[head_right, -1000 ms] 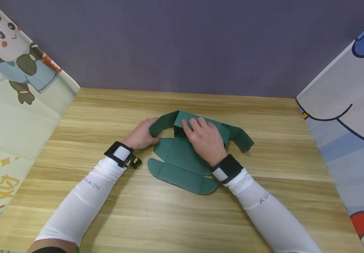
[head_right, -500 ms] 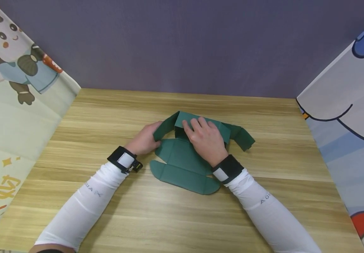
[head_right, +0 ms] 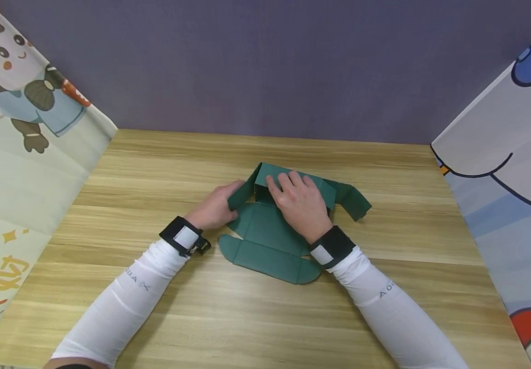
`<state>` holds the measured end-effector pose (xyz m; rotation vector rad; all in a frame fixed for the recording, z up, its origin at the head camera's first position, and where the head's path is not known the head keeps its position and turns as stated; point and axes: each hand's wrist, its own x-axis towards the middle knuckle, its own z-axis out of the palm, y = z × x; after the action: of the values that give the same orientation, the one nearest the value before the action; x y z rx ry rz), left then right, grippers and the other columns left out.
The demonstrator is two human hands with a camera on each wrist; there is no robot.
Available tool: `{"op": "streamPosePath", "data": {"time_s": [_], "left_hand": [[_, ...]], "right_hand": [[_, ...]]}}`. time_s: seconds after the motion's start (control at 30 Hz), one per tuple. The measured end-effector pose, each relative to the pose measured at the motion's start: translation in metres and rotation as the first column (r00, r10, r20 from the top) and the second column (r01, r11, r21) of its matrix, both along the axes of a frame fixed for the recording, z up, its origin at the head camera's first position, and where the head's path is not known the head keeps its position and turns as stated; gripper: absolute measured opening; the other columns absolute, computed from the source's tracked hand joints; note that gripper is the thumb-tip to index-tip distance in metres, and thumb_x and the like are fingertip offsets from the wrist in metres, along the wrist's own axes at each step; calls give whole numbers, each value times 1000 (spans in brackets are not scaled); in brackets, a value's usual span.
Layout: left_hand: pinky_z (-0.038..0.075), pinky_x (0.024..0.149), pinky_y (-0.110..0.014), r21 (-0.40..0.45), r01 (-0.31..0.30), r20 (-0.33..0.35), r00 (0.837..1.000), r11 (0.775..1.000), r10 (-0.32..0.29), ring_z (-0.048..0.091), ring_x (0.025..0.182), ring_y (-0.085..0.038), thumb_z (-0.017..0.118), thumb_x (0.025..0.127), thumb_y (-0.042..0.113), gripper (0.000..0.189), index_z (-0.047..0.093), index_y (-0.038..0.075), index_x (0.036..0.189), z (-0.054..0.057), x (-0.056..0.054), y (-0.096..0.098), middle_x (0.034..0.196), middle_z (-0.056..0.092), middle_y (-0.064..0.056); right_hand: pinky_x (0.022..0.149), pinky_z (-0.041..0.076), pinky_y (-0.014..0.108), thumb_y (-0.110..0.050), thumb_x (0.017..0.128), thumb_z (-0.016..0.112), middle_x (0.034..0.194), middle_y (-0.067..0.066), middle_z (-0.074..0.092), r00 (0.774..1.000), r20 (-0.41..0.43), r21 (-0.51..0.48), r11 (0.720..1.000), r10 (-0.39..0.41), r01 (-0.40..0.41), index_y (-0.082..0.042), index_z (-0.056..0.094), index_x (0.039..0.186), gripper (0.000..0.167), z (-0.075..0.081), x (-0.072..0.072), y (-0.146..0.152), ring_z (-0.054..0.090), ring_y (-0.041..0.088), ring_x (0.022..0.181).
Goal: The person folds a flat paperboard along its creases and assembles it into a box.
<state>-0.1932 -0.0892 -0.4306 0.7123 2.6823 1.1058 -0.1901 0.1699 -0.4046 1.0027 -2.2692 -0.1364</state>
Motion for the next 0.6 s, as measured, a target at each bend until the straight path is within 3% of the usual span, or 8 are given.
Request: {"op": "streamPosePath", "data": {"time_s": [0.13, 0.2, 0.27, 0.33, 0.4, 0.47, 0.6], "left_hand": [[49, 111, -41, -12, 18, 18, 1000, 1000, -18, 59, 131, -29, 70, 81, -18, 83, 42, 2, 158, 0, 5, 5, 148, 59, -17], [48, 113, -42, -21, 30, 18, 999, 999, -29, 58, 133, -30, 70, 83, -16, 83, 41, 2, 158, 0, 8, 6, 148, 58, -17], [48, 112, -42, -28, 36, 17, 999, 999, -36, 59, 132, -31, 73, 84, -12, 83, 40, 1, 158, 1, 12, 7, 146, 59, -18], [50, 110, -43, -27, 45, 27, 999, 999, -44, 60, 130, -32, 78, 84, -8, 84, 40, 0, 158, 4, 16, 8, 144, 60, -18], [52, 107, -43, -29, 53, 43, 998, 998, -52, 61, 128, -32, 83, 85, -1, 86, 39, 0, 159, 6, 20, 9, 143, 60, -18], [52, 107, -43, -26, 70, 64, 996, 997, -69, 61, 128, -30, 84, 86, 4, 88, 37, 1, 160, 9, 24, 9, 144, 59, -17], [49, 110, -41, -36, 90, 73, 994, 995, -87, 56, 131, -25, 76, 90, 9, 87, 32, 2, 164, 14, 29, 7, 155, 51, -16]], "right_hand": [[77, 50, 50, -6, 107, 59, 102, 19, 64, 1000, -18, 0, 1000, -12, 12, -10, 73, 136, 32, 1, 2, 0, 61, 38, 95], [90, 52, 57, -6, 107, 61, 103, 19, 63, 1000, -9, -13, 1000, -20, 20, -12, 73, 137, 33, 1, 6, -1, 62, 41, 103], [104, 47, 67, -4, 105, 65, 104, 19, 62, 999, 24, -32, 999, -25, 26, -13, 72, 138, 36, 1, 9, -1, 63, 46, 111], [109, 38, 76, -1, 102, 68, 106, 20, 60, 997, 77, -55, 998, -25, 29, -14, 71, 140, 40, 1, 13, -1, 61, 52, 117], [108, 38, 78, 0, 99, 71, 109, 21, 59, 992, 126, -67, 997, -22, 31, -14, 70, 142, 44, 2, 17, -1, 61, 55, 117], [104, 45, 73, -1, 98, 74, 112, 23, 58, 986, 164, -63, 998, -20, 31, -15, 69, 143, 48, 4, 21, -1, 62, 55, 113], [91, 57, 59, -6, 95, 78, 116, 24, 58, 976, 216, -29, 999, -22, 29, -15, 66, 147, 54, 11, 27, 0, 65, 49, 103]]}}
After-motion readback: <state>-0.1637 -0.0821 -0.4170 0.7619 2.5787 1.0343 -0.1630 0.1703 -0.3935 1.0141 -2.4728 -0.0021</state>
